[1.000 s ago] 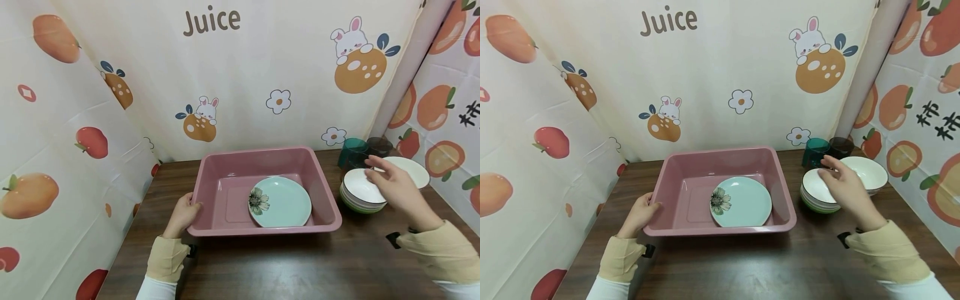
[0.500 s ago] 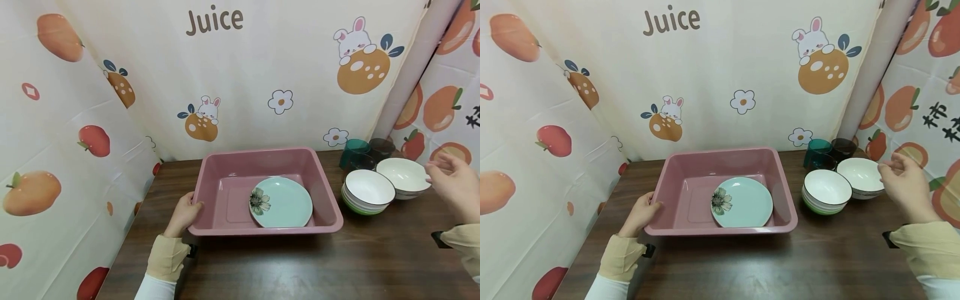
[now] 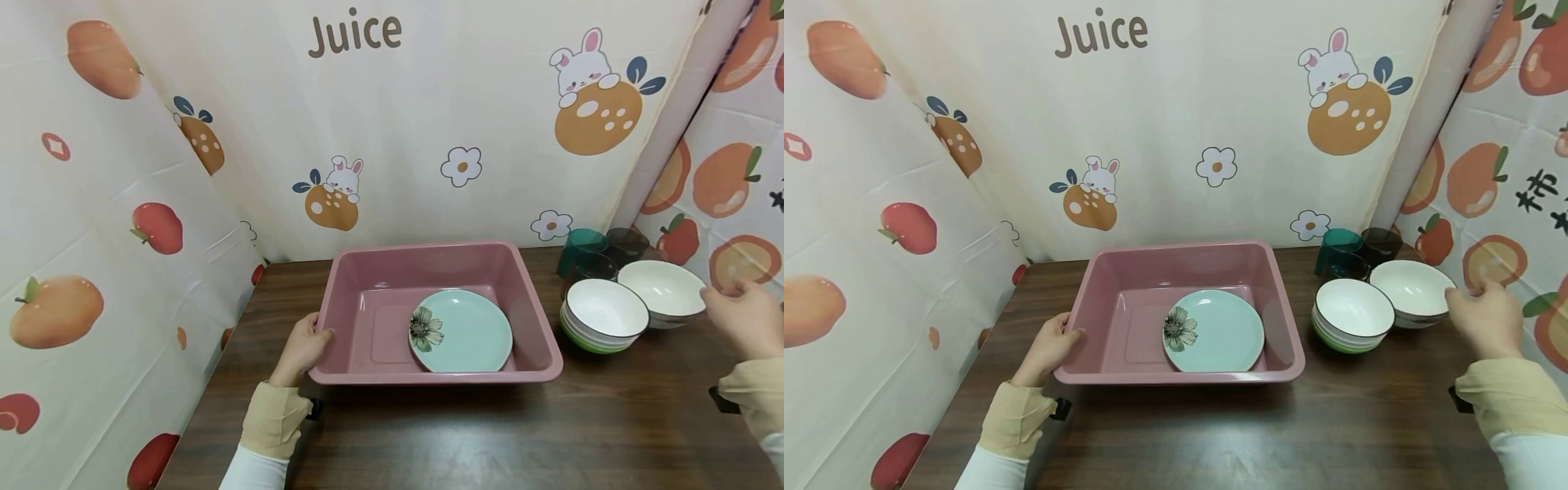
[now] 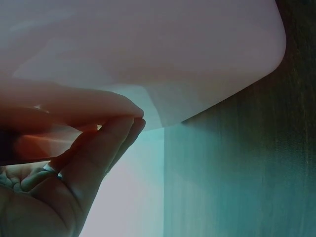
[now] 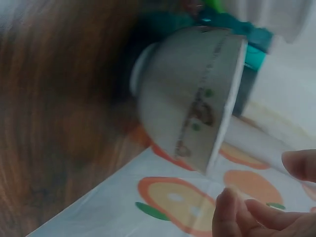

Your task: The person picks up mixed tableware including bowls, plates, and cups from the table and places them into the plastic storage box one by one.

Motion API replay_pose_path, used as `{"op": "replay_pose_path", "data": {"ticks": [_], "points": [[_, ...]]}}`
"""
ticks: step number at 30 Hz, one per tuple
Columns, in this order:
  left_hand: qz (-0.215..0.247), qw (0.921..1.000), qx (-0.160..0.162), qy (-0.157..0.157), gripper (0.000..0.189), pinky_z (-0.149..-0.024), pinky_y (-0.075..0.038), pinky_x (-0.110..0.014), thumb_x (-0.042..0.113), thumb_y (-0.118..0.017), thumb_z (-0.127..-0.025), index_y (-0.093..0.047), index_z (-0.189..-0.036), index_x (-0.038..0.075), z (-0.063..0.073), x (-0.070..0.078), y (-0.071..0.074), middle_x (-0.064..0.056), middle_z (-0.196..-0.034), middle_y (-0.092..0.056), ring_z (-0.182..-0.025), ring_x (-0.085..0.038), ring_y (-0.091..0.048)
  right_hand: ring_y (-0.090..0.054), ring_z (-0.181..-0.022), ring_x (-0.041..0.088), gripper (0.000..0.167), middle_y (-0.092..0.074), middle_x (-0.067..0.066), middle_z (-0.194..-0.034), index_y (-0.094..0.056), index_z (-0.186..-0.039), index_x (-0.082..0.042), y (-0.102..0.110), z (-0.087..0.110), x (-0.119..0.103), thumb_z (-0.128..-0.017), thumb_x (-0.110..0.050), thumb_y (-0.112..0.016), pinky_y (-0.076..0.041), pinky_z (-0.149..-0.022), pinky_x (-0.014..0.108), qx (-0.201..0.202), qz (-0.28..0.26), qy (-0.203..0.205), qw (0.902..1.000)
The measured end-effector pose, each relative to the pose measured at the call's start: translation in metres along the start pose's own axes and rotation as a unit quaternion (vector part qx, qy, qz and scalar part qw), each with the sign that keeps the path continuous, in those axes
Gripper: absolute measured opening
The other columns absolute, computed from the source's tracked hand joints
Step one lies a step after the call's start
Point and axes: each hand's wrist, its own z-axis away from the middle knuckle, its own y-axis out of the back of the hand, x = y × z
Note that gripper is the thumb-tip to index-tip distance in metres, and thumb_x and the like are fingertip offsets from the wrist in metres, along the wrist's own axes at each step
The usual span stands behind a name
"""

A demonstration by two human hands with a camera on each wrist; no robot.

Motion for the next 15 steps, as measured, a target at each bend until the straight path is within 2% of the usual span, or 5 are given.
{"op": "replay_pose_path", "data": {"ticks": [2, 3, 6, 9, 15], "points": [[-0.001, 1.0000, 0.001, -0.001, 0.039, -0.066, -0.052, -0.028, 0.003, -0.054, -0.089, -0.054, -0.126, -0.010, 0.000, 0.000, 0.000, -0.026, -0.106, -0.065, -0.079, -0.019, -0.063, -0.050, -0.096, 0.054, 0.054, -0.051, 0.043, -0.114, -0.042, -0.128, 0.019, -0.004, -0.001, 0.004, -0.097, -0.025, -0.041, -0.042, -0.067, 0.049, 0.004, 0.022, 0.013, 0.9997], [-0.001, 1.0000, 0.002, -0.001, 0.039, -0.066, -0.052, -0.028, 0.003, -0.054, -0.089, -0.054, -0.125, -0.010, 0.000, -0.001, 0.000, -0.026, -0.106, -0.065, -0.079, -0.019, -0.063, -0.052, -0.086, 0.049, 0.048, -0.055, 0.040, -0.101, -0.049, -0.114, 0.018, -0.006, -0.001, 0.005, -0.096, -0.025, -0.043, -0.041, -0.063, 0.045, 0.008, 0.031, 0.022, 0.9993], [0.001, 1.0000, 0.002, -0.001, 0.039, -0.065, -0.052, -0.028, 0.003, -0.054, -0.089, -0.054, -0.126, -0.010, -0.001, -0.001, 0.000, -0.026, -0.106, -0.065, -0.079, -0.020, -0.063, -0.047, -0.063, 0.033, 0.036, -0.051, 0.022, -0.066, -0.049, -0.073, 0.007, -0.012, -0.002, 0.009, -0.093, -0.023, -0.045, -0.035, -0.054, 0.035, 0.017, 0.049, 0.037, 0.9980], [0.002, 1.0000, 0.001, -0.001, 0.040, -0.066, -0.052, -0.028, 0.003, -0.054, -0.089, -0.054, -0.126, -0.010, 0.000, -0.001, 0.000, -0.026, -0.106, -0.065, -0.079, -0.020, -0.063, -0.044, -0.061, 0.027, 0.037, -0.049, 0.015, -0.059, -0.047, -0.062, 0.002, -0.015, -0.004, 0.011, -0.090, -0.022, -0.046, -0.033, -0.054, 0.032, 0.021, 0.053, 0.043, 0.9975], [-0.004, 1.0000, 0.003, -0.001, 0.039, -0.066, -0.052, -0.028, 0.003, -0.054, -0.089, -0.055, -0.126, -0.010, 0.000, 0.000, 0.001, -0.026, -0.106, -0.065, -0.079, -0.020, -0.063, -0.040, -0.057, 0.024, 0.034, -0.046, 0.010, -0.056, -0.044, -0.059, -0.002, -0.019, -0.007, 0.012, -0.087, -0.021, -0.043, -0.032, -0.052, 0.032, 0.014, 0.060, 0.033, 0.9976]]}}
